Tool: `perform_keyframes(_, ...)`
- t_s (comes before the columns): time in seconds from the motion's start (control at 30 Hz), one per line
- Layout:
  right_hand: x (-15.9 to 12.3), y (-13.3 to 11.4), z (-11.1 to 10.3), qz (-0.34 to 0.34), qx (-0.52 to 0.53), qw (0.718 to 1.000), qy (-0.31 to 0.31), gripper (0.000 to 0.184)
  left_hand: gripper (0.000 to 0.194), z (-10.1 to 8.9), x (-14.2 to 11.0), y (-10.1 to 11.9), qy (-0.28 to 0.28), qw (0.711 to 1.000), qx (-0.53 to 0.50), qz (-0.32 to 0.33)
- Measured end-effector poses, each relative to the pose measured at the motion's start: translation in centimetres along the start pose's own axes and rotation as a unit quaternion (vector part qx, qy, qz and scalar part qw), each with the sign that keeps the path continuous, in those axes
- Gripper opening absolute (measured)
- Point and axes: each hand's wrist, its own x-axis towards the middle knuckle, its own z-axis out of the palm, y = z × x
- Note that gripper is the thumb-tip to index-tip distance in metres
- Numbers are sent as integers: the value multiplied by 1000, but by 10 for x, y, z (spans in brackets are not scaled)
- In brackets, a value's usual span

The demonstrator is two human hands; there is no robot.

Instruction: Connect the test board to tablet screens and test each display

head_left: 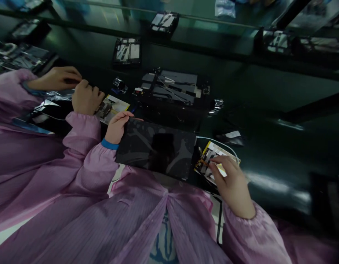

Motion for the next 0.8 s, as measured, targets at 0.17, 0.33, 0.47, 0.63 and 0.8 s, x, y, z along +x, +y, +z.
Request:
perform_keyframes(0.17, 6, 17, 9, -21, -30, 996, -84, 17, 7, 6, 1, 7, 19, 999, 26, -32)
perform_keyframes(0.33, 30, 37, 4, -64, -37, 966, -246, 22, 5, 13, 5, 4, 47, 996, 54, -53)
perform_keyframes(0.47, 61, 30, -6, -48, -41, 921, -383, 18, 7, 7, 9, -2, 31, 995, 73, -66)
perform_keyframes(0.63, 87, 17, -7, -32, -78, 858, -507, 12, 14, 1, 12, -5, 22, 993, 93, -68)
perform_keyframes(0.8, 92, 18, -2, -51, -76, 859, -504, 12, 15, 3, 12, -6, 35, 991, 109, -62)
